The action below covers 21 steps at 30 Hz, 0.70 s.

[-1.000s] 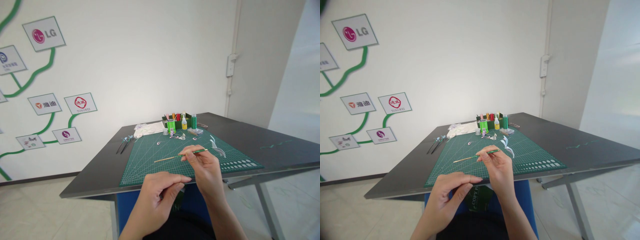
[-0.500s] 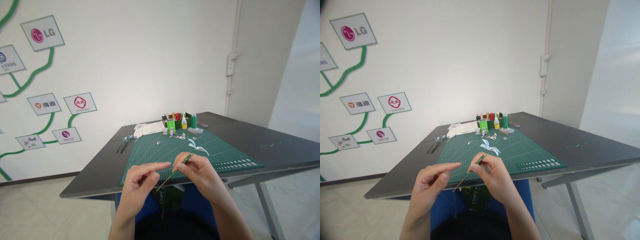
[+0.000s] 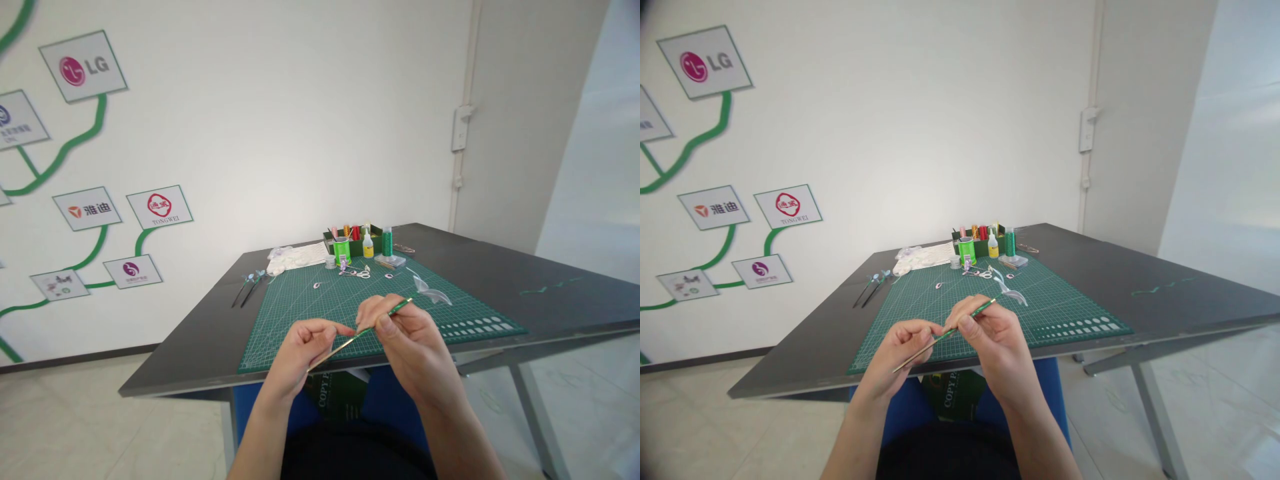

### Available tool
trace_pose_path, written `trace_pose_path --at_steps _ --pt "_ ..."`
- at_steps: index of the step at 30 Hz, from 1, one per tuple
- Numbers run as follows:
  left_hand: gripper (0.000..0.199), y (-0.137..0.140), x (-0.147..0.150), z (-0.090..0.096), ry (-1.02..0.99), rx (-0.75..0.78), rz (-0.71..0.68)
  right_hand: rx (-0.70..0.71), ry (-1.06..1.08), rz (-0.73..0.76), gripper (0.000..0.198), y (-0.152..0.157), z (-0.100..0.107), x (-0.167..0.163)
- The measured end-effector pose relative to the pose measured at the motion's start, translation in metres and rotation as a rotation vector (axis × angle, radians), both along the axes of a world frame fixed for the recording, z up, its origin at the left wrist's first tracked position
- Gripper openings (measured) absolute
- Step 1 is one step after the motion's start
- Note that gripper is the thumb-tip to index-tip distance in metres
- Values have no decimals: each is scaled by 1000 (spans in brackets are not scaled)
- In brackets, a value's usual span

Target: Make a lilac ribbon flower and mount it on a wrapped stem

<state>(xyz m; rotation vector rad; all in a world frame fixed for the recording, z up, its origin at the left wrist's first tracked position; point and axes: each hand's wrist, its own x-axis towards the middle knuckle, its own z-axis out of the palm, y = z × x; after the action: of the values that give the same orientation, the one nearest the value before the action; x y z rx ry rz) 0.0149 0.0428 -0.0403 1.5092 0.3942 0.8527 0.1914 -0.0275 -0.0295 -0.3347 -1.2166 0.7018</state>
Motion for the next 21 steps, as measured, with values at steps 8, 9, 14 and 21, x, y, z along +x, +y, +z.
trace_pose_path --at_steps 8,9,14,21 --pt "57 -18 7 4 177 79 -141 58 108 -245 16 3 -1 -1" --pt "58 -22 8 5 192 94 -143 68 104 -299 15 3 -1 -1" --pt "56 -46 9 14 195 354 -80 90 37 -510 15 6 -3 2" --pt "28 -72 -3 31 -80 727 130 70 -93 -601 20 3 -1 4"
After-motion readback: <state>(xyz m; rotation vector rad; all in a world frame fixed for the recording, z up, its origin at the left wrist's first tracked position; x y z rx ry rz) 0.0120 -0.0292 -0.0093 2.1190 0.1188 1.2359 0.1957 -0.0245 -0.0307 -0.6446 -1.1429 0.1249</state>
